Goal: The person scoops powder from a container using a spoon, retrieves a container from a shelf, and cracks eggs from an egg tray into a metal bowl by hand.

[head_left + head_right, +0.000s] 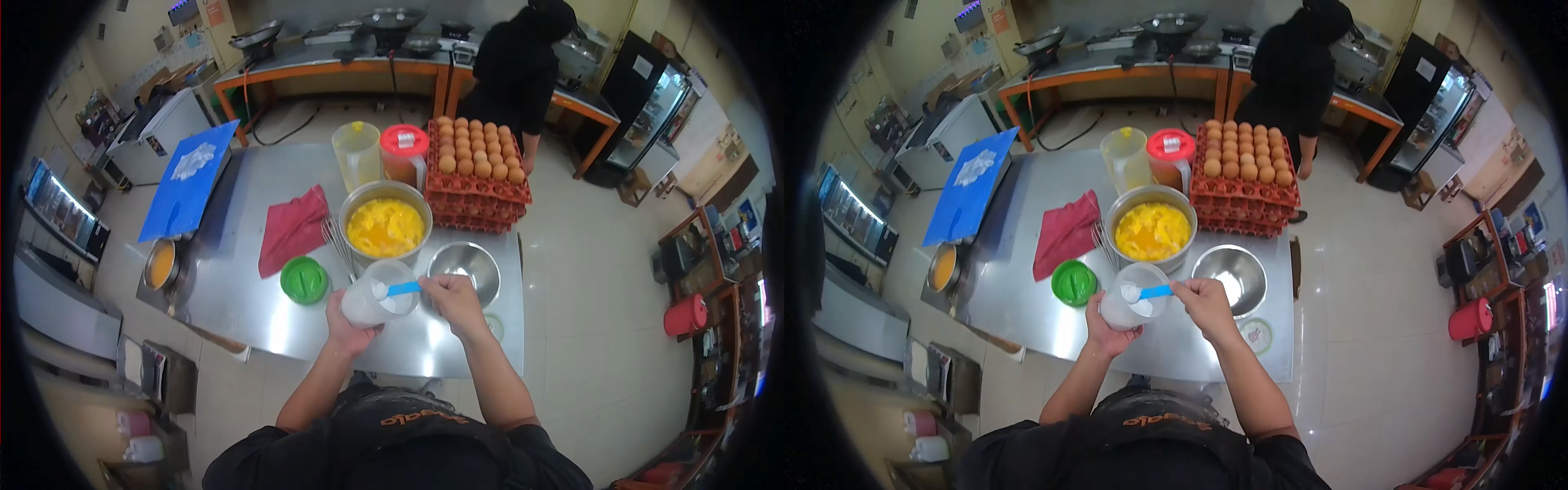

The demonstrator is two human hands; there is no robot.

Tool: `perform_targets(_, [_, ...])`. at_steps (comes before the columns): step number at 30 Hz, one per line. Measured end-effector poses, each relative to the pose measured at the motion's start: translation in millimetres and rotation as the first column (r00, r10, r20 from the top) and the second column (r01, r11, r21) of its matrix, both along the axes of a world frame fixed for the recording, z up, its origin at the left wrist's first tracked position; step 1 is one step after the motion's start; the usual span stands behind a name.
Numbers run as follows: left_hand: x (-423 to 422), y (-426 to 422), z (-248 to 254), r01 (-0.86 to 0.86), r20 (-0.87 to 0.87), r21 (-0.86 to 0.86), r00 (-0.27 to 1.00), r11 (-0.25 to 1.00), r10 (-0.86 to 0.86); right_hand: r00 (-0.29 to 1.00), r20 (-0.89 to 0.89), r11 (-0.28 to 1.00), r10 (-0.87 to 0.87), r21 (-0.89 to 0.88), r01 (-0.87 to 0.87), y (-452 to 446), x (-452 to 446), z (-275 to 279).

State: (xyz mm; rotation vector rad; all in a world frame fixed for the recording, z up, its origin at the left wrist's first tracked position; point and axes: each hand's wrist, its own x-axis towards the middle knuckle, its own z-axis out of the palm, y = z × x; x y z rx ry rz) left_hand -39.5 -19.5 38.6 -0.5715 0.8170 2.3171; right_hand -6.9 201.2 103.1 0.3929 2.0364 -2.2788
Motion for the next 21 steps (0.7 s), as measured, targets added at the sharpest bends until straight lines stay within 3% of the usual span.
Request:
perform_targets(5, [-53.6, -43.9, -3.8, 0.060, 0.004, 0.069, 0.998, 0.996, -0.060, 0.990, 0.081, 0.986, -0.115, -0.111, 0.124, -36.6, -49.5, 19.6])
perform_targets(10, [-102.8, -93.4, -3.5, 0.057, 0.023, 0.101, 0.998, 0.993, -0.059, 0.984, -0.017, 0.964, -0.176, -0.207, 0.169, -54.3, -129.0, 36.6])
perform_targets(13, [-124.0, -127.7, -5.8, 0.039, 0.001, 0.102, 0.999, 0.994, -0.040, 0.940, -0.034, 0.930, -0.341, -0.159, 0.331, -72.0, -183.5, 61.5])
perform_targets(16, [-132.3, -161.7, -11.1, 0.004, -0.043, 0.109, 0.999, 0.994, 0.000, 0.921, -0.124, 0.926, -0.369, -0.138, 0.353, -79.3, -233.5, 77.7])
perform_targets(19, [-131.6, -193.8, -7.3, -0.037, -0.025, 0.128, 0.999, 0.991, 0.041, 0.871, -0.267, 0.906, -0.413, -0.020, 0.423, -75.7, -278.7, 73.3])
perform_targets(20, [-131.6, -205.3, -17.6, -0.040, -0.047, 0.165, 0.998, 0.986, 0.048, 0.855, -0.358, 0.900, -0.375, 0.080, 0.428, -70.0, -292.5, 66.6])
perform_targets(21, [-131.4, -213.5, -19.8, -0.071, -0.023, 0.146, 0.997, 0.987, 0.075, 0.794, -0.500, 0.809, -0.346, 0.270, 0.522, -73.5, -308.8, 57.7])
